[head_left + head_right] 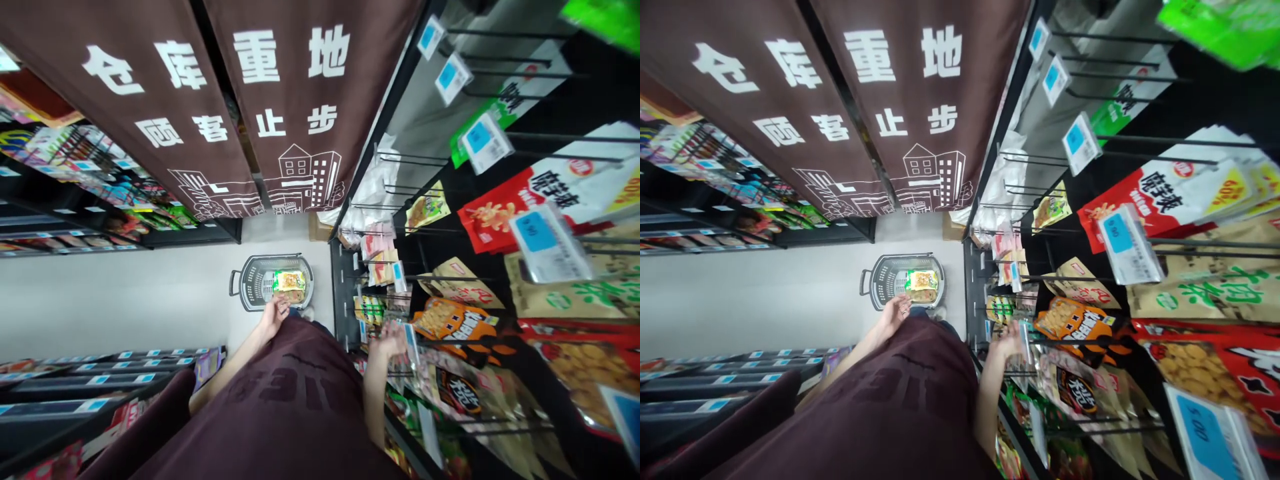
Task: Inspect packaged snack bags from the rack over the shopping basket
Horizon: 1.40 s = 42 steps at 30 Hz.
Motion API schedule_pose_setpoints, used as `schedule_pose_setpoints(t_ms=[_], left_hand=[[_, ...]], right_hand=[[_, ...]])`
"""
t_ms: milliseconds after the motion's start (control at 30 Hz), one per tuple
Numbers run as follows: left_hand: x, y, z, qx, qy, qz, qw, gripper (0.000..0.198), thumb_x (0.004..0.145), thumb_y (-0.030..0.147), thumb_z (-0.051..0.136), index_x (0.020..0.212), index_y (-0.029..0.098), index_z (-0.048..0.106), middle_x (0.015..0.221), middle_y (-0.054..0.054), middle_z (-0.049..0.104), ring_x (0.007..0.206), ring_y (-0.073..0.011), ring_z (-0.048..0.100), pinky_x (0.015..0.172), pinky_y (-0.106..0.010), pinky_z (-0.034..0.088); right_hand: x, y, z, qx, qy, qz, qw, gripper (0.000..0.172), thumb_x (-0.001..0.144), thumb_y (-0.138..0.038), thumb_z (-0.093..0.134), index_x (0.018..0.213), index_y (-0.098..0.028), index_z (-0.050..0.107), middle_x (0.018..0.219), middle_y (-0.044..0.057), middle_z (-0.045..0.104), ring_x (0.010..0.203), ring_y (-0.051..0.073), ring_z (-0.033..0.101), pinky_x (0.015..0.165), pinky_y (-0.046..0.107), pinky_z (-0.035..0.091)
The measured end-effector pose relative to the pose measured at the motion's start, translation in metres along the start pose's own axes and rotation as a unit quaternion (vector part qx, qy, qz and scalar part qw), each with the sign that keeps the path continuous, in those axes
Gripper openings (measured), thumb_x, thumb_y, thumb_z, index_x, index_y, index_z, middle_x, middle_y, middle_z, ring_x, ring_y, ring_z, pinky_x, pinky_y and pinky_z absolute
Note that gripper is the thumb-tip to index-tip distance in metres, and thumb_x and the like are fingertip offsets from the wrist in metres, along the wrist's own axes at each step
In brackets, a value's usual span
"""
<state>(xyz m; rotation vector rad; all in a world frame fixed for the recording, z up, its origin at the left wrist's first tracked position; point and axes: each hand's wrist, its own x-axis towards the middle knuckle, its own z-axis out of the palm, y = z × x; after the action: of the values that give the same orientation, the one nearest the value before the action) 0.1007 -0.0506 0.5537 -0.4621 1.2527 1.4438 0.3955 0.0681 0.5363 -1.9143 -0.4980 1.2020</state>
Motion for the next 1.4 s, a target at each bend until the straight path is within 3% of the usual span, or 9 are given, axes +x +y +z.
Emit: schedule_pose_setpoints(t_ms=[67, 200, 300, 600, 833, 1000, 1200, 1400], left_hand=[[-0.001, 0.0, 0.001, -0.006, -0.003, -0.003, 1.0, 0.016, 0.075, 0.009, 0.061, 0.089, 0.017, 0.056, 0.079, -0.002, 0.067, 0.06, -0.0094, 0.063, 0.052, -0.018, 0.048], [-0.002, 0.0, -0.002, -0.022, 0.003, -0.008, 1.0, 0.013, 0.076, 0.009, 0.06, 0.087, 0.016, 0.056, 0.075, -0.002, 0.066, 0.06, -0.0098, 0.063, 0.052, -0.019, 0.048], [-0.005, 0.001, -0.008, -0.042, 0.017, -0.005, 0.999, 0.011, 0.078, 0.009, 0.058, 0.087, 0.016, 0.057, 0.075, -0.002, 0.065, 0.06, -0.0097, 0.062, 0.054, -0.019, 0.049], [-0.026, 0.001, -0.056, -0.116, 0.112, 0.029, 0.986, 0.008, 0.078, 0.012, 0.06, 0.084, 0.016, 0.057, 0.073, -0.003, 0.065, 0.058, -0.0105, 0.059, 0.055, -0.021, 0.048], [-0.032, 0.014, -0.084, -0.17, 0.147, 0.046, 0.973, 0.01, 0.077, 0.013, 0.057, 0.087, 0.017, 0.058, 0.07, 0.0, 0.062, 0.058, -0.0091, 0.059, 0.054, -0.019, 0.046], [-0.011, 0.032, -0.092, -0.152, 0.128, 0.03, 0.98, 0.011, 0.077, 0.015, 0.057, 0.088, 0.017, 0.057, 0.072, 0.0, 0.062, 0.06, -0.0086, 0.059, 0.057, -0.019, 0.047], [0.038, 0.059, -0.093, -0.089, 0.068, 0.006, 0.994, 0.015, 0.073, 0.019, 0.061, 0.087, 0.016, 0.058, 0.073, -0.001, 0.063, 0.061, -0.0108, 0.06, 0.06, -0.022, 0.047], [0.071, 0.102, -0.112, -0.038, 0.044, 0.069, 0.996, 0.024, 0.07, 0.025, 0.063, 0.092, 0.017, 0.06, 0.077, -0.001, 0.066, 0.065, -0.0115, 0.061, 0.063, -0.022, 0.047]], right_hand=[[-0.002, 0.016, 0.016, 0.017, -0.03, -0.004, 0.999, 0.037, 0.095, -0.046, 0.05, 0.116, -0.017, 0.057, 0.113, 0.01, 0.067, 0.091, 0.018, 0.067, 0.077, 0.033, 0.055], [0.0, 0.029, 0.045, -0.007, -0.196, 0.014, 0.98, 0.046, 0.068, -0.046, 0.071, 0.1, -0.013, 0.066, 0.093, 0.011, 0.075, 0.077, 0.02, 0.071, 0.068, 0.029, 0.053], [0.001, 0.03, 0.061, -0.046, -0.272, 0.018, 0.961, 0.051, 0.059, -0.047, 0.077, 0.096, -0.012, 0.069, 0.089, 0.011, 0.076, 0.073, 0.018, 0.071, 0.066, 0.026, 0.051], [-0.007, 0.047, 0.096, -0.135, -0.348, 0.026, 0.927, 0.047, 0.065, -0.051, 0.073, 0.095, -0.016, 0.067, 0.09, 0.009, 0.077, 0.072, 0.018, 0.071, 0.069, 0.028, 0.051], [-0.042, 0.077, 0.114, -0.208, -0.384, 0.039, 0.899, 0.05, 0.066, -0.057, 0.071, 0.096, -0.017, 0.067, 0.09, 0.009, 0.077, 0.072, 0.018, 0.071, 0.066, 0.027, 0.05], [-0.068, 0.086, 0.116, -0.26, -0.398, 0.03, 0.879, 0.055, 0.062, -0.06, 0.074, 0.095, -0.017, 0.07, 0.087, 0.008, 0.077, 0.069, 0.02, 0.07, 0.063, 0.028, 0.049], [-0.085, 0.079, 0.106, -0.33, -0.396, -0.005, 0.857, 0.054, 0.066, -0.063, 0.071, 0.094, -0.017, 0.071, 0.086, 0.008, 0.077, 0.067, 0.019, 0.068, 0.063, 0.029, 0.049], [-0.092, 0.089, 0.136, -0.424, -0.39, -0.017, 0.817, 0.058, 0.065, -0.067, 0.063, 0.093, -0.017, 0.066, 0.083, 0.008, 0.075, 0.066, 0.02, 0.069, 0.06, 0.03, 0.05]])
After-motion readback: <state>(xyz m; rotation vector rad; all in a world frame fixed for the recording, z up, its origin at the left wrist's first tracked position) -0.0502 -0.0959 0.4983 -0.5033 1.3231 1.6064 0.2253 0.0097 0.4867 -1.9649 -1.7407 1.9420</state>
